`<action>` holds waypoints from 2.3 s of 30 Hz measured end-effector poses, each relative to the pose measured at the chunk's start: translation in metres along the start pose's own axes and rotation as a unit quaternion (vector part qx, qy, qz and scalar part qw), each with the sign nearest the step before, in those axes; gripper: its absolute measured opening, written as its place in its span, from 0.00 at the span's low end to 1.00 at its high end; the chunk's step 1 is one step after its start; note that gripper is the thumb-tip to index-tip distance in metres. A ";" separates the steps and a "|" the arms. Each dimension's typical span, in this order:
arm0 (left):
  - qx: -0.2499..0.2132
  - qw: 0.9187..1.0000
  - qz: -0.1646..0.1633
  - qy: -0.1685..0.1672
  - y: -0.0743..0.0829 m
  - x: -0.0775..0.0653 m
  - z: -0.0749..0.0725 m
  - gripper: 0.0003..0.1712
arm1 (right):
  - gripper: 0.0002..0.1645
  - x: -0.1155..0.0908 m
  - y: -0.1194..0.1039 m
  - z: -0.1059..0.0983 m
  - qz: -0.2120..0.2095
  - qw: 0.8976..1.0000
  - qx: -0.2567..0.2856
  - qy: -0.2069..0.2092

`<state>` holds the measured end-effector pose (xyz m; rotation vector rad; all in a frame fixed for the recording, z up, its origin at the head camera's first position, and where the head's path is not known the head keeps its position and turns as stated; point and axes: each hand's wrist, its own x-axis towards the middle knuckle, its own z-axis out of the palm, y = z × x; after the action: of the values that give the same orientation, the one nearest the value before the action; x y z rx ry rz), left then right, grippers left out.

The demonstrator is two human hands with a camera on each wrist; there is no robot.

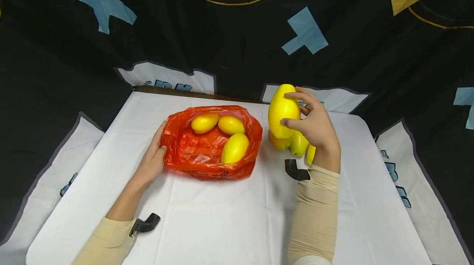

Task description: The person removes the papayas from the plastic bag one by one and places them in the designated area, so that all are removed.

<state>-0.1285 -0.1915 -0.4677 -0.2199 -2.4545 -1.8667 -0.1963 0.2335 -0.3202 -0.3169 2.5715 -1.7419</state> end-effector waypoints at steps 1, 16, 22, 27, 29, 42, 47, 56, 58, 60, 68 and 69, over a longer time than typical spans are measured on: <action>0.003 1.000 0.000 0.001 -0.004 0.001 0.000 0.42 | 0.38 -0.001 0.001 -0.002 0.001 1.000 0.000 0.003; 0.003 1.000 -0.009 -0.005 0.017 -0.003 0.000 0.42 | 0.38 -0.019 0.018 -0.030 0.007 0.999 -0.001 0.052; 0.009 1.000 -0.014 -0.006 0.027 -0.005 0.000 0.41 | 0.38 -0.028 0.026 -0.042 0.020 0.996 0.027 0.080; 0.005 1.000 -0.008 -0.004 0.024 -0.005 0.000 0.41 | 0.39 -0.038 0.034 -0.049 0.046 0.993 0.041 0.104; 0.005 1.000 -0.005 -0.005 0.022 -0.005 0.000 0.40 | 0.39 -0.041 0.037 -0.052 0.056 0.991 0.038 0.115; -0.004 1.000 -0.011 -0.007 0.009 -0.001 0.000 0.41 | 0.41 -0.063 0.066 -0.070 0.098 0.978 0.110 0.149; -0.001 1.000 -0.009 -0.005 0.022 -0.004 0.000 0.41 | 0.42 -0.070 0.078 -0.074 0.126 0.969 0.138 0.162; 0.001 1.000 -0.012 -0.007 0.023 -0.005 0.000 0.41 | 0.44 -0.086 0.102 -0.082 0.178 0.953 0.155 0.191; 0.003 1.000 -0.014 -0.007 0.023 -0.005 0.001 0.41 | 0.45 -0.091 0.108 -0.082 0.188 0.949 0.160 0.196; 0.004 1.000 -0.015 -0.007 0.023 -0.005 0.001 0.41 | 0.46 -0.096 0.113 -0.083 0.203 0.945 0.155 0.205; 0.003 1.000 -0.012 -0.006 0.022 -0.005 0.000 0.41 | 0.53 -0.109 0.131 -0.085 0.278 0.922 0.129 0.237; 0.002 1.000 -0.011 -0.006 0.022 -0.005 0.000 0.41 | 0.54 -0.110 0.134 -0.086 0.288 0.919 0.129 0.239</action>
<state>-0.1208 -0.1860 -0.4468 -0.2047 -2.4795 -1.8733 -0.1204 0.3795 -0.4218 0.8815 2.2701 -2.0284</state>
